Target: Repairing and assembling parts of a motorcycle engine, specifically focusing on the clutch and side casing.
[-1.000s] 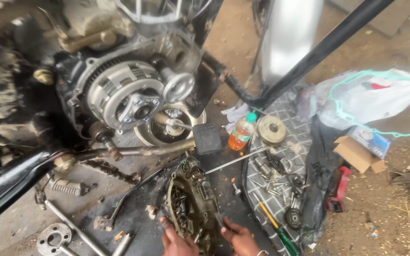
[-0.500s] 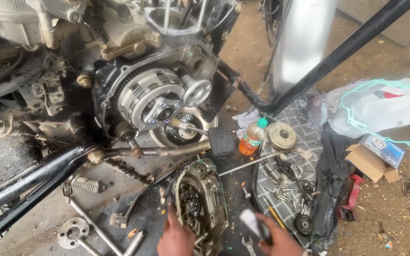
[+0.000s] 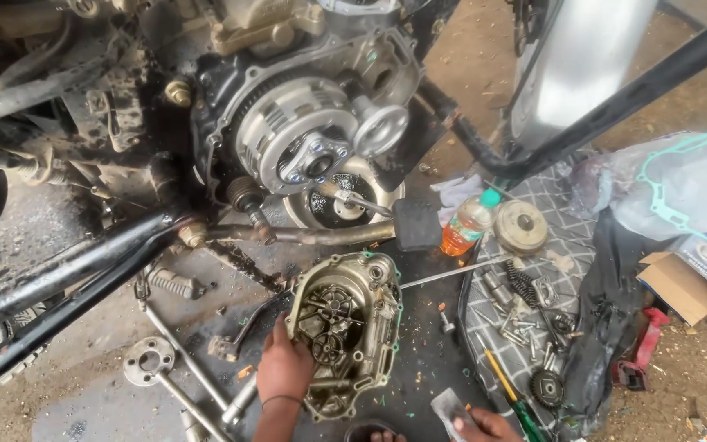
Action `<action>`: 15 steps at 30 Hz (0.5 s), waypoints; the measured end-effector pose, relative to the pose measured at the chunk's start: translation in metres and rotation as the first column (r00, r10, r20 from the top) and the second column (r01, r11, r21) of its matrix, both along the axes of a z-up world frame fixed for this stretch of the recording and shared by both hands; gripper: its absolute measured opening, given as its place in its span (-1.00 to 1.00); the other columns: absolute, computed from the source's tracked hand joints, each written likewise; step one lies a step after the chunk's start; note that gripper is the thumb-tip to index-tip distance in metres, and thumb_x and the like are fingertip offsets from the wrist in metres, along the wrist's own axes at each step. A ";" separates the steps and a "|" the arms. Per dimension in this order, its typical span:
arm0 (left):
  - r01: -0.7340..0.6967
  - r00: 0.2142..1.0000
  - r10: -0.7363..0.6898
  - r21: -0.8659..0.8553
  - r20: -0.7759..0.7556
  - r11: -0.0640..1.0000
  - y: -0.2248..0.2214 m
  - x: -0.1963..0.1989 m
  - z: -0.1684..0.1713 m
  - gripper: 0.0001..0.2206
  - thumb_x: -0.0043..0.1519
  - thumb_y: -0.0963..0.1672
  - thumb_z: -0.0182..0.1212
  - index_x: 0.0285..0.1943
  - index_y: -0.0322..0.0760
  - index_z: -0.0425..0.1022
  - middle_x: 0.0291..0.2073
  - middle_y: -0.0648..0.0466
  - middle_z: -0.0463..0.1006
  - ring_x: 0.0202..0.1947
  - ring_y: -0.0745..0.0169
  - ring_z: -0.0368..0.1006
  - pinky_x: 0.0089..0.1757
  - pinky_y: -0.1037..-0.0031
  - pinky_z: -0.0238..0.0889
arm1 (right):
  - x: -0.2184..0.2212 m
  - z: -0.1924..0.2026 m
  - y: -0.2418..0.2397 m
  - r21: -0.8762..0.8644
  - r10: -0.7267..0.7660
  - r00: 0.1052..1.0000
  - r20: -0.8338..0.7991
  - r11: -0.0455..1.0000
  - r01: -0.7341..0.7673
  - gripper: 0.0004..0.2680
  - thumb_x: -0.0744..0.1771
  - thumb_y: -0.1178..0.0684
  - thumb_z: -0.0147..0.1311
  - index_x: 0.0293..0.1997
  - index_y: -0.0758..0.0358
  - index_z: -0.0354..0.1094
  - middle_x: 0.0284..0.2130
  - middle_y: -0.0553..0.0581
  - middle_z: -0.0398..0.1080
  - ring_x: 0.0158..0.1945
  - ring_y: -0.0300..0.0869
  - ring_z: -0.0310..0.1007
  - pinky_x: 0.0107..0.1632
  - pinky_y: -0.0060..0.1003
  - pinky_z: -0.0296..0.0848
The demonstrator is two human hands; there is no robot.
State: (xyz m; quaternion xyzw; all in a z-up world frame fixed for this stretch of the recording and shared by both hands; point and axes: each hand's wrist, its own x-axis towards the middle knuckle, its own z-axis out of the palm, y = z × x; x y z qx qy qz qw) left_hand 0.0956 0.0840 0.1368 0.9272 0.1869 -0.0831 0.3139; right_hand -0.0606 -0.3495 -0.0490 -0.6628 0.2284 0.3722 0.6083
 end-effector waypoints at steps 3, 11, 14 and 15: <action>-0.086 0.995 0.087 -0.019 0.053 0.996 0.001 -0.001 -0.012 -0.41 0.13 -0.17 0.11 0.44 -0.15 0.22 0.10 -0.27 0.52 -0.24 -0.30 0.63 -0.21 0.01 0.54 | 0.047 0.081 0.046 -0.328 0.204 0.976 0.080 0.930 -0.168 -0.69 0.31 -0.20 0.24 -0.09 0.28 0.53 -0.45 0.21 0.57 -0.38 -0.21 0.61 -0.25 -0.26 0.52; -0.219 0.973 0.220 -0.019 0.072 0.975 -0.012 -0.001 -0.017 -0.40 0.15 0.00 0.30 0.36 -0.24 0.26 0.05 -0.32 0.48 -0.16 -0.39 0.57 -0.18 -0.02 0.49 | 0.139 0.246 0.146 -0.922 0.849 0.527 0.034 0.230 -0.311 -0.61 0.27 -0.44 0.09 -0.13 0.06 0.46 -0.30 0.09 0.46 -0.41 -0.01 0.57 -0.36 -0.13 0.53; -0.229 0.973 0.229 0.018 0.026 0.973 -0.010 0.001 -0.022 -0.52 0.23 -0.11 0.15 0.36 -0.27 0.27 0.04 -0.34 0.48 -0.18 -0.42 0.58 -0.17 -0.01 0.52 | 0.158 0.243 0.149 -0.941 0.943 0.326 0.067 0.169 -0.294 -0.66 0.29 -0.35 0.12 -0.23 0.12 0.47 -0.36 0.10 0.44 -0.42 -0.02 0.56 -0.38 -0.12 0.53; -0.216 0.976 0.215 0.012 0.031 0.976 -0.011 0.000 -0.024 -0.57 0.23 -0.12 0.15 0.29 -0.29 0.29 0.02 -0.35 0.48 -0.19 -0.43 0.58 -0.18 -0.02 0.51 | 0.160 0.244 0.150 -0.943 0.955 0.293 0.050 0.142 -0.300 -0.66 0.28 -0.35 0.13 -0.21 0.13 0.46 -0.37 0.12 0.44 -0.41 0.00 0.56 -0.38 -0.11 0.52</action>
